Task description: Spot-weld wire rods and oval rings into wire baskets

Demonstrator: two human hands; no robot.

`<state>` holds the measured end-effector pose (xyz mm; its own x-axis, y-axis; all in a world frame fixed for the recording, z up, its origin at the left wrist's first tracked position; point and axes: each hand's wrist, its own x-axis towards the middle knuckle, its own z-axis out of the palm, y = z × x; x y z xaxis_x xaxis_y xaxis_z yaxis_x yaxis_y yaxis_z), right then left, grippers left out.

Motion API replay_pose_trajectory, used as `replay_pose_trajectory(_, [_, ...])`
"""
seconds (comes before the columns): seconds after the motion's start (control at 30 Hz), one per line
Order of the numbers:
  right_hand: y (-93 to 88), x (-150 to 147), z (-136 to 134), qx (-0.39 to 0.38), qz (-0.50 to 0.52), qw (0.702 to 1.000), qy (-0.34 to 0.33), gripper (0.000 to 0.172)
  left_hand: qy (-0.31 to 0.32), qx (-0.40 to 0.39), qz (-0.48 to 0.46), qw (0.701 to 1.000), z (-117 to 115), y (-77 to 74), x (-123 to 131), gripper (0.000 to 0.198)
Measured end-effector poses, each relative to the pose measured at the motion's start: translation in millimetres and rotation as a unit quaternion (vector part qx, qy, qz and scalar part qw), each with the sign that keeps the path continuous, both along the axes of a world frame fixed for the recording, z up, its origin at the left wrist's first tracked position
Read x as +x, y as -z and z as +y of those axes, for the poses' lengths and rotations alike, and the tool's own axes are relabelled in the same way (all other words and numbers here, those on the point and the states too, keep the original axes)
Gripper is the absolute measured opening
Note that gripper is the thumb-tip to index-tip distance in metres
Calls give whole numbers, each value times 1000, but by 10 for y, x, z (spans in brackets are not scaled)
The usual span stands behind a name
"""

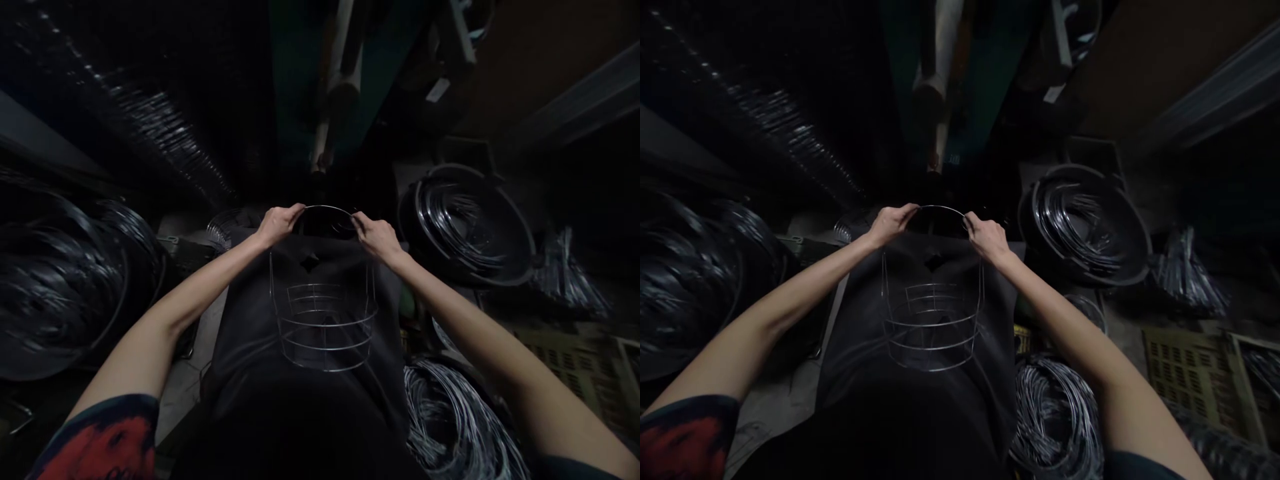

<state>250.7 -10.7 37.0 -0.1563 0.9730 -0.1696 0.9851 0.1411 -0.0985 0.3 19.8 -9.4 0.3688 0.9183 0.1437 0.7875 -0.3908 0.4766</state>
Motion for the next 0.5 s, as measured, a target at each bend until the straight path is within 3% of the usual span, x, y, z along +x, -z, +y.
replay_pose_trajectory(0.2, [-11,-134,220,15,-49,991,-126,46,55,-14,-45,997,-1,-24,-22,39])
replay_pose_trajectory(0.33, [-17,-182,209,14,-118,984,-131,55,53,-38,-33,997,59,-67,-24,39])
replay_pose_trajectory(0.5, [-334,-261,287,28,-126,985,-115,58,46,-11,-13,999,223,-454,-79,34])
